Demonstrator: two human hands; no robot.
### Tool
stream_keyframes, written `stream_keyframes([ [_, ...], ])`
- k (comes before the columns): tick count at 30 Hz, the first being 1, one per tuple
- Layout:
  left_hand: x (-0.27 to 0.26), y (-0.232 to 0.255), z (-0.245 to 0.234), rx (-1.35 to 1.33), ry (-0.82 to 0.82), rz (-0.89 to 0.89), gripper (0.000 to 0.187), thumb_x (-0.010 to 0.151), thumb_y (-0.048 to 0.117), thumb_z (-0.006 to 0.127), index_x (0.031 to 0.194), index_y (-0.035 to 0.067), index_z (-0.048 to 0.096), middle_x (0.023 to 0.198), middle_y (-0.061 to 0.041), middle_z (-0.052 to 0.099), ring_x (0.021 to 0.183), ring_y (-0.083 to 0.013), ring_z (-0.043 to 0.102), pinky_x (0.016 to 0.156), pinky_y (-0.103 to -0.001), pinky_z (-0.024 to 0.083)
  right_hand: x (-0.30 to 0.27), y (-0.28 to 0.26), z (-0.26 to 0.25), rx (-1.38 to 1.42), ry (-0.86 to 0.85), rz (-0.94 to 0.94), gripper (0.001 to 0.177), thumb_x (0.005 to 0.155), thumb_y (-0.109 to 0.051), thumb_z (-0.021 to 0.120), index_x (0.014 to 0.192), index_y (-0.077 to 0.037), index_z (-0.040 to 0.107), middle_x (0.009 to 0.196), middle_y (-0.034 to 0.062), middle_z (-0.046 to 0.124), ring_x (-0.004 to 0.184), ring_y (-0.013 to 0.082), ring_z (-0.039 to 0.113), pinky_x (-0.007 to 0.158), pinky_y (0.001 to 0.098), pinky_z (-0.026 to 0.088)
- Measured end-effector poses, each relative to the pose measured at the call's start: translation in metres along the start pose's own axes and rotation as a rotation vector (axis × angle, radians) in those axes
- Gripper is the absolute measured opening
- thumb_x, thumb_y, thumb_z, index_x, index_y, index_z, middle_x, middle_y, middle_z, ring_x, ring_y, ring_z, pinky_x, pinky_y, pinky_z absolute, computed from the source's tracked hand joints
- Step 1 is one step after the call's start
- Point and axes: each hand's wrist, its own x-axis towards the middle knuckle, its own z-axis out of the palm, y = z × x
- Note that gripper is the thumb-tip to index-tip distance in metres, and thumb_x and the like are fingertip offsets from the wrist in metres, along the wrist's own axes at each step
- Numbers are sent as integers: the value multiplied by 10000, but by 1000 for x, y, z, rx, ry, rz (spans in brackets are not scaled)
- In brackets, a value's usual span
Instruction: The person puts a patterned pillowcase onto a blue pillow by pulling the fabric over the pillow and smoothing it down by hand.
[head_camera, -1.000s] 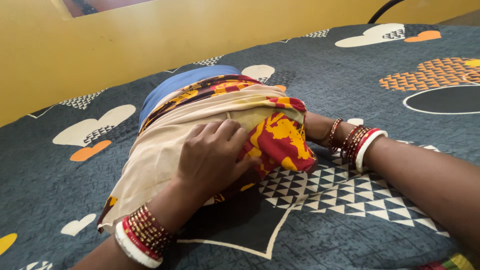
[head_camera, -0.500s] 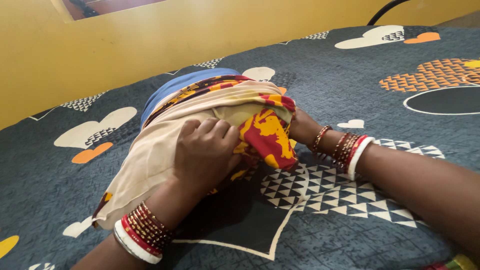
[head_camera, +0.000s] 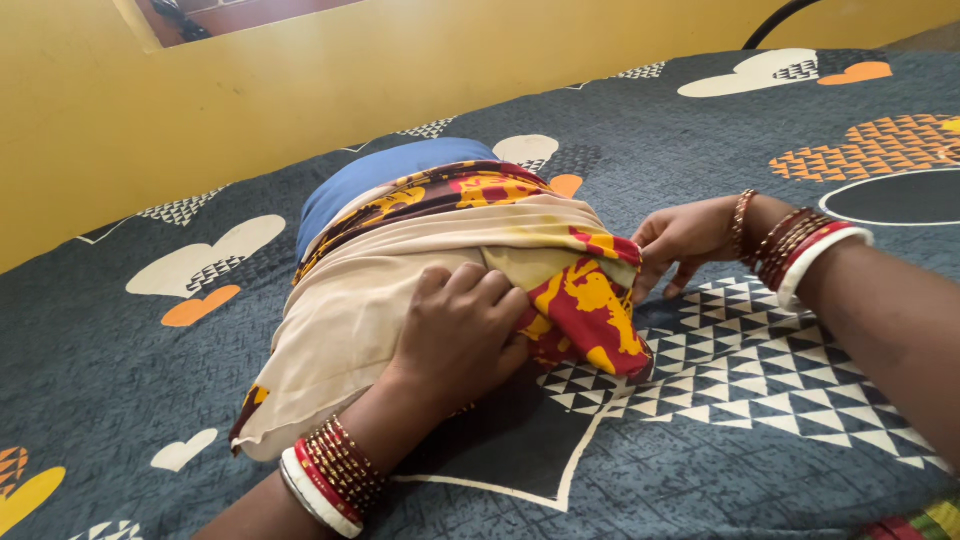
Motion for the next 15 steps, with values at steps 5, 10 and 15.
stream_keyframes([
  [5,13,11,-5,-172,37,-62,286,827,419,728,869,145,657,872,-48,645,913,-255,625,799,-454,435,-4,-3,-10,3,-24,-95,389,939,-359,596,1056,-29,764,954,104,818,908,164,767,762,368,617],
  [10,44,19,-1,-228,138,-58,275,874,364,709,1022,133,698,998,-63,683,999,-270,640,879,-464,448,-24,-14,-13,75,-47,-191,441,959,-388,561,1020,9,744,937,135,824,848,196,776,743,391,642],
  [15,92,20,23,-222,-231,-199,212,887,333,668,1009,179,748,1102,-48,709,1109,-247,652,950,-481,448,-27,-23,4,-89,137,-23,381,922,-381,619,1026,-50,775,930,109,827,873,159,762,736,379,613],
])
